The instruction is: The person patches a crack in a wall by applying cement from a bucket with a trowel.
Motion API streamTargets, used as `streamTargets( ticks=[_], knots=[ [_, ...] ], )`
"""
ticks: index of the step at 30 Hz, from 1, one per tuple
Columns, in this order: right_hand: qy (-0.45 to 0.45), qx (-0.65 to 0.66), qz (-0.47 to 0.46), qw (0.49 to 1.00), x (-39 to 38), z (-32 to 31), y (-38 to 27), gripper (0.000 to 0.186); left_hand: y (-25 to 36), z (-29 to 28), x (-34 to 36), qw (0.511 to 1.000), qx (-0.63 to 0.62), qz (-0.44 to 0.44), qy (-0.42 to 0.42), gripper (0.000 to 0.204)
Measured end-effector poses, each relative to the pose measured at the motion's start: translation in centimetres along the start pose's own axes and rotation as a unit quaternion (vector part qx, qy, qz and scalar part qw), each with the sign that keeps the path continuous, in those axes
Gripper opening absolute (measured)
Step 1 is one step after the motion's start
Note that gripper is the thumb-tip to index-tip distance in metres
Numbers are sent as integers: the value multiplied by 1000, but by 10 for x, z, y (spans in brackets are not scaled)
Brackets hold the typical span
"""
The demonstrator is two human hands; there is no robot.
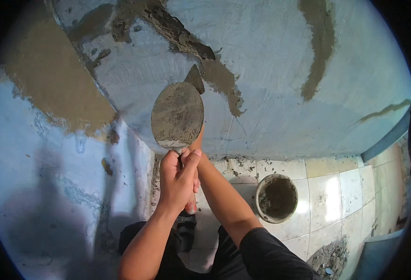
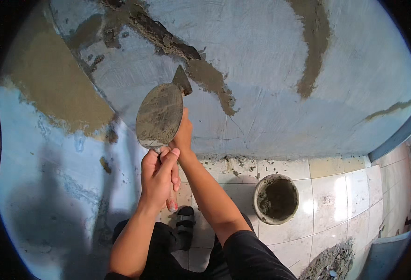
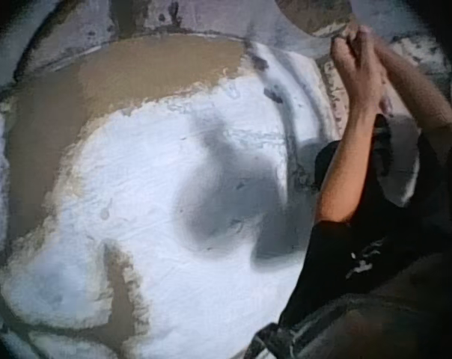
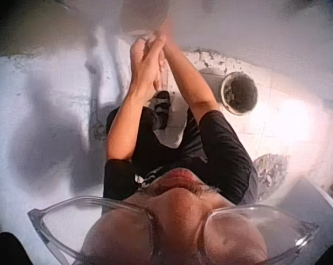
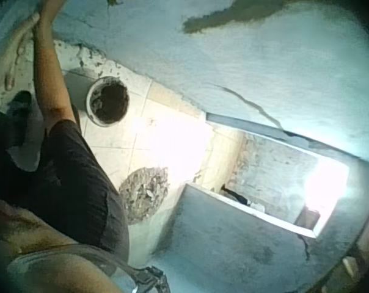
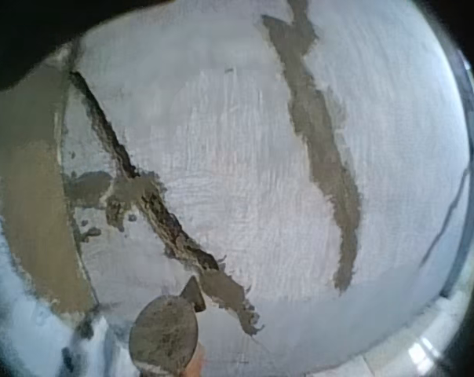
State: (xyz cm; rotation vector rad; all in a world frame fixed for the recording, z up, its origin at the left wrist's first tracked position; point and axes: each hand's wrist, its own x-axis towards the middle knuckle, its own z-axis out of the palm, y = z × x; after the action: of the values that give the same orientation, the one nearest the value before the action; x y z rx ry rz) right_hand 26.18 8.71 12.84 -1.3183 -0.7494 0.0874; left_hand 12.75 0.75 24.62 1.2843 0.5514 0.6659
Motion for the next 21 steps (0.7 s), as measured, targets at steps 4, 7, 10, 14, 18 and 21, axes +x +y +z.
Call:
streamTargets(
  ticks=[4, 7, 10, 14, 18, 21],
  knots=[
    [43, 39, -86, 995, 1, 28, 20, 27, 6, 2, -6, 1000, -3, -9, 26, 28],
    [69, 147, 5, 987, 10, 39, 22, 20, 5, -4, -5, 1000, -3, -9, 29, 28],
    [103, 44, 11, 994, 17, 35, 14, 17, 5, -12, -4, 999, 7, -13, 31, 28],
    [138, 5, 52, 989, 7, 21, 27, 26, 2, -16, 1, 999, 6, -28, 29, 28],
    [230, -67, 83, 967, -15, -17, 60, 32, -2, -15, 2, 999, -9, -32, 9, 29],
    [224, -4, 143, 964, -32, -41, 73, 35, -2, -13, 1, 1000, 1, -30, -5, 30]
  ],
)
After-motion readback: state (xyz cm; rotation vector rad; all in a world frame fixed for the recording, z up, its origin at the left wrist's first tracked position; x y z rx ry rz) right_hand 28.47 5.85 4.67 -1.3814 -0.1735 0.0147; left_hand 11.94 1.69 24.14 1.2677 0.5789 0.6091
